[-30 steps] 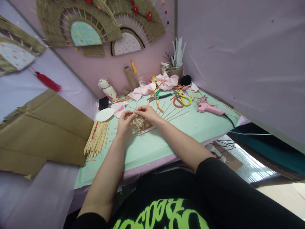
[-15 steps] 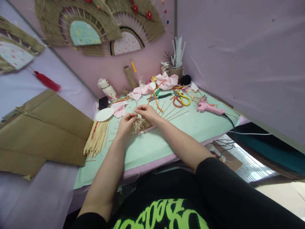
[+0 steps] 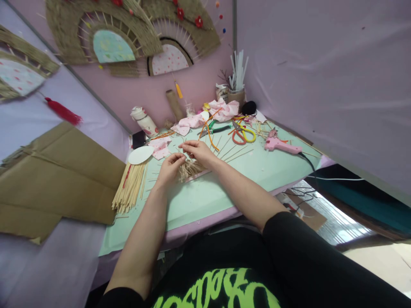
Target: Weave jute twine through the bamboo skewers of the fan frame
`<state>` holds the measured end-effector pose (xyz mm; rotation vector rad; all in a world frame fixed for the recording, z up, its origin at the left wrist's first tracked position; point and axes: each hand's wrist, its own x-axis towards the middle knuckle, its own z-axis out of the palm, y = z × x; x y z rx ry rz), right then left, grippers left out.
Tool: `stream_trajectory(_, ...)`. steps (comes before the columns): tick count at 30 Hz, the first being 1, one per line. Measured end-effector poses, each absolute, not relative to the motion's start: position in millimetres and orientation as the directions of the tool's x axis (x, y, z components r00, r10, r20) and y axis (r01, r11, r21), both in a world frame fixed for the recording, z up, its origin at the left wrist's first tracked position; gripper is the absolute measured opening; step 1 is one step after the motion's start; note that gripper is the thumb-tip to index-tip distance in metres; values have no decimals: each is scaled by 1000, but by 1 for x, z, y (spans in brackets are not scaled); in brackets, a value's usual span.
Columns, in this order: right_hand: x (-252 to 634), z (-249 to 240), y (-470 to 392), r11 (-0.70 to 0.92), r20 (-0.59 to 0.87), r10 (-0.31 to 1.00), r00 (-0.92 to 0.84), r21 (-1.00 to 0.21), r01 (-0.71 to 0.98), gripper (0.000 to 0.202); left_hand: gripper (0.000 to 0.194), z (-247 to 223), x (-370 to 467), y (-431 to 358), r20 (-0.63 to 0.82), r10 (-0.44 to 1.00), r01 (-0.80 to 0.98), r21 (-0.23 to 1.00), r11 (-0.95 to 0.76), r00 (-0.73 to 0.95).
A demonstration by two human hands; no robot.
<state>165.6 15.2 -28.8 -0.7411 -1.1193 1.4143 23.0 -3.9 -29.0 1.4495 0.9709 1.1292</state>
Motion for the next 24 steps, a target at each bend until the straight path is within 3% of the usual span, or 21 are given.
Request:
stream_trajectory(3,168,-26,17,37,101,984,-147,-921,-388,36,20,-30,22,-1,159,980,-126,981,-145,118)
stream_trajectory(6,170,-21,15,31,66,992,-112,-957,-290,43,25,-29,20,3,111,994,-244,964,-107,3)
stream_trajectory(12,171,-15,5,251,253,958,-132,-967,-35,37,29,-31,17,11,79,991,-251,962,-104,-106)
stream_trajectory(15,170,-16,2,453,449,891,-66,-878,153,49,28,-33,16,12,94,987,-206,971,-121,-133)
stream_trajectory(18,168,-18,-1,586,610,787,-91,-694,418,36,27,-33,15,10,116,985,-168,976,-137,-129)
stream_trajectory(20,167,-19,-3,596,636,762,-123,-615,516,20,25,-34,16,10,130,985,-158,976,-147,-111)
stream_trajectory(24,167,-20,-3,601,662,739,-128,-562,568,19,23,-37,16,12,139,984,-132,979,-154,-111)
